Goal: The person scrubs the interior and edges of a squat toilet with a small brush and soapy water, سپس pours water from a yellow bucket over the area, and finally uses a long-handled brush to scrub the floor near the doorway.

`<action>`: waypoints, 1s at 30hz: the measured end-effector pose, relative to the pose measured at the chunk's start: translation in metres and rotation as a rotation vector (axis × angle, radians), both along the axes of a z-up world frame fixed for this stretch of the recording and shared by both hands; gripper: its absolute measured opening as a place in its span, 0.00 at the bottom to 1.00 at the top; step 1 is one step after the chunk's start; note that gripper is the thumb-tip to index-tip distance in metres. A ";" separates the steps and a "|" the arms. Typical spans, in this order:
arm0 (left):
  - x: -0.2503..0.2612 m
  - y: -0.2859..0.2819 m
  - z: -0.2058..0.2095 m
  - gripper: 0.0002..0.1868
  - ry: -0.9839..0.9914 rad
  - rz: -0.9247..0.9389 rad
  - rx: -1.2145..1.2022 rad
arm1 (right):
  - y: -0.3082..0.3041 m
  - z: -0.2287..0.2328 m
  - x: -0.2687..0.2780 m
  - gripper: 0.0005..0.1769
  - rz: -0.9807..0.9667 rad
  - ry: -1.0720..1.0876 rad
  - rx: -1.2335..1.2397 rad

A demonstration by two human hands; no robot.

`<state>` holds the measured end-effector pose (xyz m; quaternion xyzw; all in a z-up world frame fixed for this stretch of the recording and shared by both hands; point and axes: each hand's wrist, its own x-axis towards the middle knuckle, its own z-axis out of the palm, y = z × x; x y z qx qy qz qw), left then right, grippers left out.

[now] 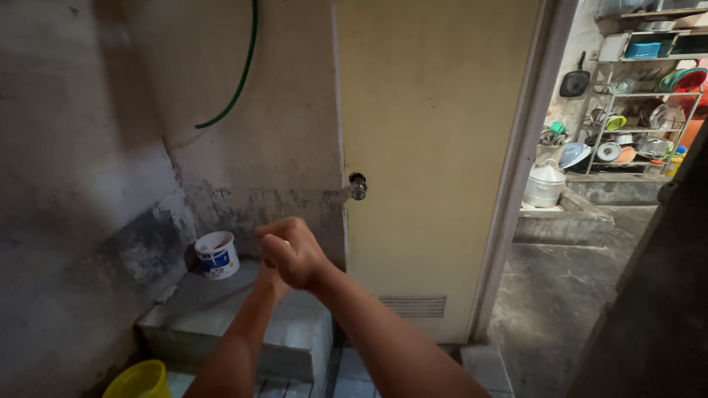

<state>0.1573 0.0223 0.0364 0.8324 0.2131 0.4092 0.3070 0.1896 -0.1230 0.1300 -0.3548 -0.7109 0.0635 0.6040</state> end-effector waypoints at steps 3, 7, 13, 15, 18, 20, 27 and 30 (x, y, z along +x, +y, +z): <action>0.000 -0.016 0.025 0.21 0.095 0.027 0.055 | -0.003 0.027 0.002 0.24 -0.134 -0.048 0.063; -0.006 -0.043 0.065 0.21 0.264 0.059 0.080 | -0.017 0.084 0.009 0.23 -0.090 0.062 0.004; 0.014 -0.042 0.050 0.21 0.238 0.042 -0.051 | -0.023 0.051 0.000 0.23 -0.027 0.230 -0.123; 0.019 -0.038 0.035 0.20 0.092 -0.011 -0.103 | -0.018 0.035 0.004 0.24 -0.070 0.159 -0.060; 0.016 -0.041 0.025 0.20 0.063 -0.019 -0.053 | -0.020 0.029 0.005 0.25 -0.036 0.083 0.025; 0.013 -0.050 0.033 0.21 0.109 -0.012 0.028 | -0.028 0.044 0.009 0.25 0.063 0.154 -0.036; 0.013 -0.089 0.084 0.24 0.271 0.034 -0.198 | -0.038 0.081 0.031 0.24 -0.102 0.064 0.083; 0.020 -0.079 0.075 0.24 0.210 0.002 -0.152 | -0.020 0.057 0.032 0.25 -0.255 -0.084 0.269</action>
